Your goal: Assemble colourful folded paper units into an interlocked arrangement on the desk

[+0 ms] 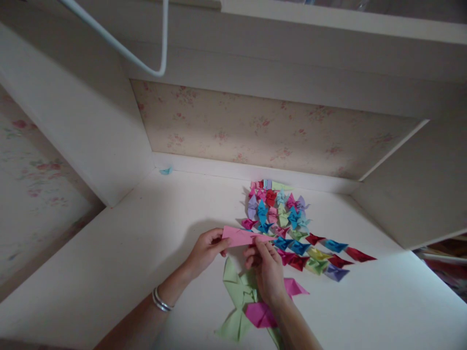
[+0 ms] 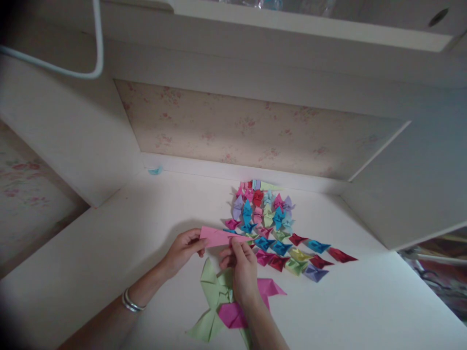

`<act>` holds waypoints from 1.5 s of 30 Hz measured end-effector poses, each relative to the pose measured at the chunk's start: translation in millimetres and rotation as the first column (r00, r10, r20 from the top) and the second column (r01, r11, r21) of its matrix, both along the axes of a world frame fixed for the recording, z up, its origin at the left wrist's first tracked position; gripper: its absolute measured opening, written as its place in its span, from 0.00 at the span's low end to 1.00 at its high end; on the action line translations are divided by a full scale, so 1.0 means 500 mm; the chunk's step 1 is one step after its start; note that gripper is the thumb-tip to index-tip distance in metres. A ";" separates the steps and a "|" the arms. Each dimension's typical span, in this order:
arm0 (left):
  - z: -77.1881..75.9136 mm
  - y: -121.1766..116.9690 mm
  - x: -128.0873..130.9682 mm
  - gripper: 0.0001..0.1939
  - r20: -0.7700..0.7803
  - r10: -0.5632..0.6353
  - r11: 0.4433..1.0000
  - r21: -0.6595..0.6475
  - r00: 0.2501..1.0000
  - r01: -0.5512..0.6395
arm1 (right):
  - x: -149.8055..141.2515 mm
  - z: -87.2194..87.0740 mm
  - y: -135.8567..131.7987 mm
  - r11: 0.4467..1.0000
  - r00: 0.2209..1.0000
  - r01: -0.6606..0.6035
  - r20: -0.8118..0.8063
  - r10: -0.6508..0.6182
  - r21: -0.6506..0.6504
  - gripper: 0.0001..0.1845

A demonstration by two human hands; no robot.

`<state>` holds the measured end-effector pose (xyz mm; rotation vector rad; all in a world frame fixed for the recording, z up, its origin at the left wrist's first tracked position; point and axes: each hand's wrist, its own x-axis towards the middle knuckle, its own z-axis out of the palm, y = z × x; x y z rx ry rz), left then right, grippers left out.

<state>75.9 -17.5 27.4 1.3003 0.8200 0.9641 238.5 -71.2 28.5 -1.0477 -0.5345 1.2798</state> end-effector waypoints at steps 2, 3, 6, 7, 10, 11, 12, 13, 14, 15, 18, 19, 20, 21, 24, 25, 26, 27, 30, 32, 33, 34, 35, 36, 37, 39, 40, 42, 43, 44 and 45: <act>0.000 0.000 -0.001 0.17 0.002 0.008 1.000 -0.001 1.000 -0.008 | 0.001 -0.001 0.000 1.000 1.000 0.006 0.030 -0.006 -0.004 0.16; 0.000 0.000 -0.001 0.16 0.001 0.012 1.000 -0.001 1.000 -0.012 | 0.001 -0.002 0.001 1.000 0.999 0.005 0.048 -0.005 -0.005 0.17; -0.002 0.000 -0.002 0.15 -0.013 0.011 1.000 -0.002 1.000 -0.011 | 0.003 -0.006 0.000 1.000 0.994 -0.010 0.105 0.010 0.002 0.19; -0.003 0.000 -0.002 0.14 -0.018 0.007 1.000 -0.003 1.000 -0.007 | 0.003 -0.007 0.000 1.000 0.992 -0.013 0.123 0.012 0.005 0.19; -0.005 0.000 -0.001 0.14 -0.023 -0.011 1.000 -0.005 1.000 0.011 | 0.005 -0.007 -0.001 1.000 0.985 -0.013 0.171 0.010 0.015 0.21; -0.005 0.000 -0.001 0.14 -0.020 -0.017 1.000 -0.006 1.000 0.017 | 0.005 -0.007 -0.002 1.000 0.983 -0.013 0.182 0.010 0.016 0.22; -0.005 0.000 -0.001 0.14 -0.016 -0.023 1.000 -0.006 1.000 0.023 | 0.006 -0.006 -0.002 1.000 0.982 -0.014 0.191 0.011 0.014 0.22; -0.004 0.000 -0.001 0.14 -0.014 -0.027 1.000 -0.007 1.000 0.027 | 0.006 -0.004 -0.002 1.000 0.980 -0.011 0.197 0.008 0.011 0.23; -0.004 0.000 -0.001 0.14 -0.014 -0.031 0.999 -0.008 0.999 0.031 | 0.006 -0.003 -0.003 1.000 0.980 -0.005 0.201 0.004 0.005 0.23; -0.003 -0.001 -0.001 0.14 -0.015 -0.033 0.999 -0.011 0.999 0.033 | 0.006 -0.001 -0.004 1.000 0.979 0.000 0.205 0.001 -0.004 0.23; -0.001 -0.002 -0.001 0.14 -0.017 -0.037 0.999 -0.021 0.999 0.036 | 0.007 0.003 -0.005 1.000 0.977 0.009 0.215 -0.003 -0.025 0.23; -0.001 -0.002 -0.001 0.15 -0.015 -0.036 0.999 -0.025 0.999 0.036 | 0.007 0.003 -0.005 1.000 0.976 0.007 0.218 -0.001 -0.027 0.23; -0.001 -0.002 0.000 0.15 -0.014 -0.038 0.999 -0.027 0.999 0.037 | 0.007 0.003 -0.005 1.000 0.976 0.007 0.219 -0.001 -0.026 0.23; -0.002 -0.002 0.000 0.15 -0.013 -0.040 0.999 -0.028 0.999 0.039 | 0.008 0.003 -0.005 1.000 0.976 0.007 0.218 -0.002 -0.022 0.23; -0.002 -0.002 0.000 0.16 -0.011 -0.040 0.999 -0.026 0.999 0.039 | 0.008 0.002 -0.005 1.000 0.980 0.016 0.201 -0.012 -0.017 0.22; -0.002 -0.002 0.000 0.16 -0.009 -0.037 0.999 -0.027 0.999 0.037 | 0.007 0.001 -0.005 1.000 0.981 0.017 0.192 -0.013 -0.018 0.22; -0.001 -0.002 0.000 0.16 -0.007 -0.036 0.999 -0.030 0.999 0.036 | 0.007 0.001 -0.005 1.000 0.983 0.018 0.184 -0.014 -0.020 0.22; -0.001 -0.002 0.000 0.16 -0.005 -0.035 0.999 -0.035 0.999 0.035 | 0.007 0.001 -0.005 1.000 0.984 0.018 0.178 -0.013 -0.023 0.22; 0.000 -0.003 -0.001 0.17 -0.004 -0.041 0.998 -0.042 0.999 0.040 | 0.007 -0.001 -0.004 0.999 0.984 0.022 0.179 -0.017 -0.024 0.22; 0.000 -0.003 -0.001 0.16 -0.006 -0.042 0.998 -0.046 0.999 0.041 | 0.007 -0.002 -0.004 0.999 0.982 0.025 0.189 -0.019 -0.024 0.22; -0.001 -0.003 -0.001 0.16 -0.001 -0.040 0.998 -0.053 0.999 0.040 | 0.008 -0.003 -0.004 0.999 0.981 0.025 0.195 -0.020 -0.022 0.22; -0.002 -0.003 0.000 0.16 0.011 -0.037 0.997 -0.067 0.999 0.038 | 0.008 -0.003 -0.004 1.000 0.979 0.025 0.201 -0.020 -0.019 0.22; -0.003 -0.002 0.000 0.16 0.032 -0.030 0.996 -0.087 0.999 0.033 | 0.009 -0.002 -0.003 1.000 0.979 0.024 0.205 -0.020 -0.015 0.22; -0.004 -0.002 0.001 0.15 0.063 -0.018 0.993 -0.113 0.998 0.025 | 0.009 -0.002 -0.003 1.000 0.978 0.025 0.207 -0.023 -0.010 0.23; -0.005 -0.002 0.001 0.15 0.098 -0.001 0.990 -0.142 0.995 0.015 | 0.009 -0.001 -0.003 1.000 0.978 0.028 0.206 -0.026 -0.005 0.23; -0.005 -0.002 0.002 0.15 0.156 0.024 0.981 -0.196 0.987 0.007 | 0.009 0.001 -0.003 0.999 0.981 0.034 0.189 -0.034 0.006 0.23; -0.005 -0.001 0.002 0.14 0.172 0.029 0.977 -0.215 0.985 0.008 | 0.009 0.002 -0.002 0.999 0.984 0.039 0.175 -0.040 0.010 0.23; -0.003 -0.001 0.001 0.14 0.182 0.024 0.973 -0.232 0.983 0.019 | 0.008 0.003 -0.001 0.999 0.988 0.051 0.144 -0.053 0.018 0.22; -0.003 -0.002 0.001 0.13 0.184 0.021 0.972 -0.234 0.983 0.023 | 0.008 0.003 0.000 0.998 0.990 0.056 0.130 -0.059 0.023 0.21; -0.002 -0.002 0.001 0.13 0.186 0.020 0.972 -0.233 0.982 0.024 | 0.008 0.003 0.000 0.998 0.991 0.062 0.119 -0.065 0.027 0.20; -0.002 -0.002 0.001 0.12 0.188 0.020 0.972 -0.232 0.982 0.024 | 0.008 0.002 0.001 0.997 0.991 0.066 0.111 -0.068 0.029 0.20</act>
